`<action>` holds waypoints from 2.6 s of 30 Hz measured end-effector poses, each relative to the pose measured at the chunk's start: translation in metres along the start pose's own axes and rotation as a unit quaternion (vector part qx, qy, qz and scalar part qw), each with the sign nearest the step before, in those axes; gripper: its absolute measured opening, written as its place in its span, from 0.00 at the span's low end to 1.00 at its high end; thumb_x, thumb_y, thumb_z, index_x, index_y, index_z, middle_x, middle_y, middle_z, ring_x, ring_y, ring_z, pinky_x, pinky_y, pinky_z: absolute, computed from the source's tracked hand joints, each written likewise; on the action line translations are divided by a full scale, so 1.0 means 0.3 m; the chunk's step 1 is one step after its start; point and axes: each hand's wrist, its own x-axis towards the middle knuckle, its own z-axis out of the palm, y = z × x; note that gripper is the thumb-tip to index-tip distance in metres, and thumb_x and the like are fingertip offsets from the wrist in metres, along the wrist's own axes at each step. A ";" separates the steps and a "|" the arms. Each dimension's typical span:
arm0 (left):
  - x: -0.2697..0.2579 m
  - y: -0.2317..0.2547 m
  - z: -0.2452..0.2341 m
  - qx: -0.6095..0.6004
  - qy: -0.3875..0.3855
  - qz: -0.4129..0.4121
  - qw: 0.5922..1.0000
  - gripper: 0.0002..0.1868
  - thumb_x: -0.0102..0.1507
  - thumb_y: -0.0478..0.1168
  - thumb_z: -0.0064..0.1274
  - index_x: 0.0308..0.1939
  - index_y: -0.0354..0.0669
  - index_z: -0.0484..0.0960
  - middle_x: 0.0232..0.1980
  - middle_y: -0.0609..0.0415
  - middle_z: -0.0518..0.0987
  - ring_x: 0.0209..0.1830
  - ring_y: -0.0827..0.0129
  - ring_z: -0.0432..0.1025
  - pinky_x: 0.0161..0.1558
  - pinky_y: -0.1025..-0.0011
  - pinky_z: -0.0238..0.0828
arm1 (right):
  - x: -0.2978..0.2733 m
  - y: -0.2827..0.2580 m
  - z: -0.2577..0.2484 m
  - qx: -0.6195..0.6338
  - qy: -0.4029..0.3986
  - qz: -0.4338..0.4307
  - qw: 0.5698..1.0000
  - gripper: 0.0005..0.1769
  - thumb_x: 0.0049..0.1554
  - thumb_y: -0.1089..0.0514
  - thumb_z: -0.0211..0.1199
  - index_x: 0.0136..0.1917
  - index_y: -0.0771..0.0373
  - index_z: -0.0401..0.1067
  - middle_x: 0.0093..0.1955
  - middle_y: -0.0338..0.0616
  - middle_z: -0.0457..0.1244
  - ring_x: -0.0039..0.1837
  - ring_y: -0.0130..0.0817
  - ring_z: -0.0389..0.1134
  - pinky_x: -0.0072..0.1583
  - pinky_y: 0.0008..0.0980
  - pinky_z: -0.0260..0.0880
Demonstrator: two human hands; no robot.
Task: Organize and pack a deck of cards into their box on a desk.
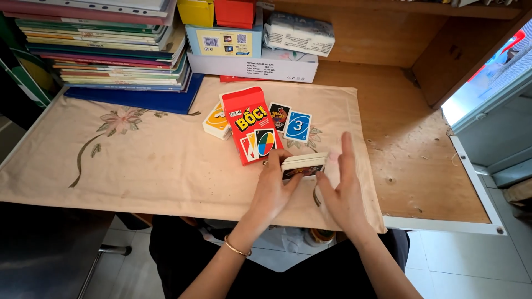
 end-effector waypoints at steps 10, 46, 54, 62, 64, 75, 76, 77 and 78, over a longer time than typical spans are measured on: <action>-0.011 0.006 0.014 0.001 -0.014 0.010 1.000 0.27 0.61 0.28 0.55 0.62 0.38 0.62 0.54 0.39 0.75 0.56 0.48 0.74 0.53 0.59 0.72 | 0.022 -0.011 -0.021 0.111 -0.122 0.204 0.965 0.40 0.58 0.60 0.57 0.81 0.54 0.49 0.77 0.48 0.59 0.69 0.40 0.67 0.58 0.42 0.68; 0.214 0.023 -0.097 0.167 0.070 0.188 0.965 0.21 0.61 0.31 0.54 0.58 0.45 0.76 0.56 0.45 0.75 0.58 0.52 0.71 0.57 0.58 0.73 | 0.162 0.314 -0.059 0.355 0.042 0.218 0.908 0.17 0.63 0.63 0.56 0.64 0.70 0.71 0.57 0.50 0.69 0.57 0.39 0.71 0.59 0.39 0.75; 0.433 -0.056 0.207 0.525 0.003 0.049 0.850 0.43 0.56 0.50 0.58 0.67 0.24 0.65 0.52 0.30 0.78 0.58 0.38 0.68 0.54 0.51 0.69 | 0.215 0.396 -0.112 0.551 0.147 0.270 0.776 0.13 0.65 0.61 0.55 0.61 0.67 0.70 0.59 0.47 0.69 0.59 0.39 0.71 0.60 0.46 0.75; 0.424 -0.036 0.155 0.428 -0.019 0.100 0.898 0.25 0.61 0.30 0.50 0.63 0.23 0.71 0.42 0.35 0.82 0.47 0.46 0.74 0.45 0.56 0.76 | 0.194 0.411 -0.105 0.566 0.165 0.295 0.752 0.11 0.64 0.61 0.58 0.58 0.67 0.72 0.55 0.47 0.69 0.56 0.39 0.72 0.59 0.46 0.75; 0.404 -0.017 0.151 0.327 0.004 0.153 0.933 0.23 0.61 0.28 0.48 0.62 0.29 0.73 0.41 0.36 0.82 0.44 0.46 0.75 0.47 0.55 0.76 | 0.193 0.399 -0.103 0.562 0.174 0.310 0.747 0.11 0.64 0.61 0.58 0.58 0.66 0.72 0.55 0.46 0.69 0.56 0.38 0.72 0.58 0.45 0.75; 0.353 -0.075 0.205 -0.410 -0.096 -0.046 0.906 0.17 0.72 0.36 0.38 0.62 0.34 0.72 0.59 0.56 0.71 0.58 0.67 0.75 0.55 0.60 0.81 | 0.179 0.392 -0.078 0.567 0.124 0.320 0.749 0.10 0.61 0.60 0.63 0.56 0.64 0.74 0.53 0.45 0.69 0.56 0.36 0.71 0.59 0.42 0.74; 0.350 -0.075 0.205 -0.411 -0.096 -0.046 0.905 0.17 0.72 0.36 0.38 0.62 0.34 0.72 0.59 0.56 0.71 0.58 0.67 0.75 0.55 0.60 0.81 | 0.181 0.379 -0.081 0.567 0.125 0.320 0.749 0.10 0.61 0.60 0.63 0.56 0.64 0.74 0.53 0.45 0.69 0.56 0.36 0.71 0.59 0.42 0.74; 0.349 -0.075 0.202 -0.426 -0.120 -0.042 0.896 0.17 0.73 0.38 0.38 0.64 0.35 0.71 0.59 0.53 0.74 0.58 0.68 0.75 0.55 0.61 0.81 | 0.185 0.366 -0.082 0.569 0.115 0.313 0.751 0.10 0.61 0.60 0.62 0.56 0.64 0.74 0.53 0.44 0.70 0.56 0.35 0.71 0.60 0.43 0.74; 0.349 -0.075 0.199 -0.440 -0.143 -0.037 0.886 0.18 0.74 0.40 0.39 0.65 0.36 0.70 0.59 0.51 0.76 0.58 0.69 0.74 0.55 0.62 0.80 | 0.189 0.353 -0.082 0.572 0.106 0.306 0.754 0.11 0.61 0.60 0.62 0.56 0.64 0.75 0.53 0.44 0.70 0.57 0.34 0.71 0.61 0.43 0.74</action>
